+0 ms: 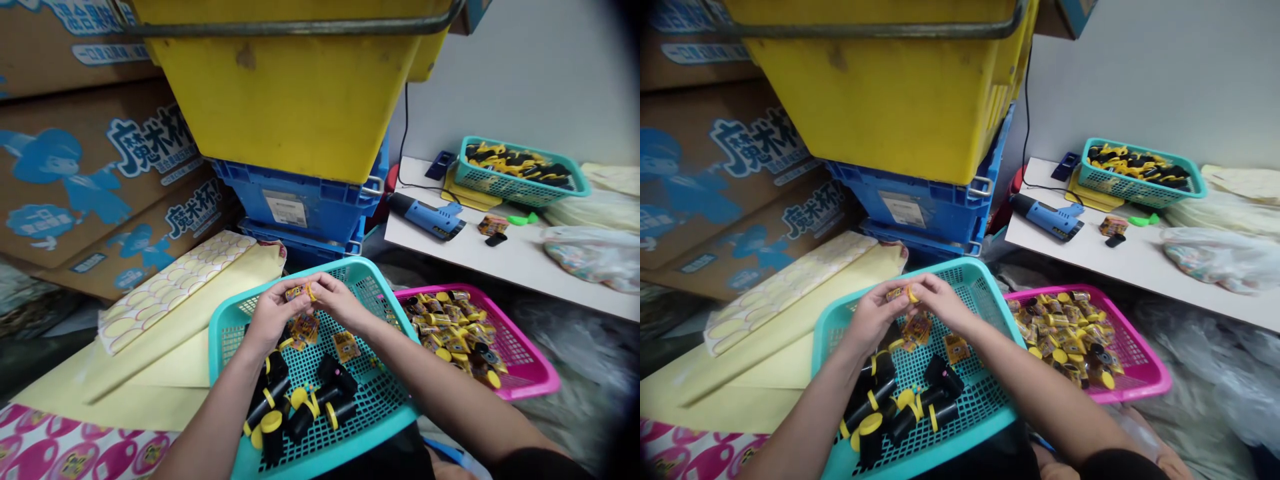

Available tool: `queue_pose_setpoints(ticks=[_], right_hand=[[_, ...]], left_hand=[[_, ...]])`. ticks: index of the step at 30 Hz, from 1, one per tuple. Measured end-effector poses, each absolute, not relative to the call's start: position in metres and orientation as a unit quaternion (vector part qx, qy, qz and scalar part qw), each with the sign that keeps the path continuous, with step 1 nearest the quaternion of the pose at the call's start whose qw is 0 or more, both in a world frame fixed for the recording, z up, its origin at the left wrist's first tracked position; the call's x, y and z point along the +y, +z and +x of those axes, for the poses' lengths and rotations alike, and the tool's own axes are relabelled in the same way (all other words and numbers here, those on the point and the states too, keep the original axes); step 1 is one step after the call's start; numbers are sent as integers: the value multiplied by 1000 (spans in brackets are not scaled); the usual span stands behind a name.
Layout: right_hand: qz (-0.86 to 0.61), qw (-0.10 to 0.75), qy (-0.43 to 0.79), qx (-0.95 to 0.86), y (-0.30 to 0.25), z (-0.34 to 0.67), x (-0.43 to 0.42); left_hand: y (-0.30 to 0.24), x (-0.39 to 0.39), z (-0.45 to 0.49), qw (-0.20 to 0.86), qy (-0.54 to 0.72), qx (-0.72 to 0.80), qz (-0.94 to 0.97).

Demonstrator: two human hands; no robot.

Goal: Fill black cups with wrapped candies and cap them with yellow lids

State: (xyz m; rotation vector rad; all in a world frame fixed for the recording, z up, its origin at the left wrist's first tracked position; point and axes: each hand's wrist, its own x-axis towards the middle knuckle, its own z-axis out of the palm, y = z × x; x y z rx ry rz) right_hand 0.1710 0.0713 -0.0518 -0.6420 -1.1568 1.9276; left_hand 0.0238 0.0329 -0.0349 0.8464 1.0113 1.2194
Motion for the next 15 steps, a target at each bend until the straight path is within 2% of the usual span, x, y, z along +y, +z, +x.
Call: queue_pose_setpoints(ticks=[5, 9, 12, 15], right_hand=[[-233, 374, 794, -420, -42, 178, 76], [-272, 382, 793, -390, -42, 181, 82], [-348, 363, 760, -412, -48, 177, 81], [-408, 316, 683, -517, -51, 167, 73]], left_hand=[[-30, 31, 26, 651, 559, 377, 348], [-36, 32, 23, 665, 575, 353, 320], [-32, 30, 23, 667, 570, 348, 331], [-12, 30, 39, 677, 523, 332, 398]])
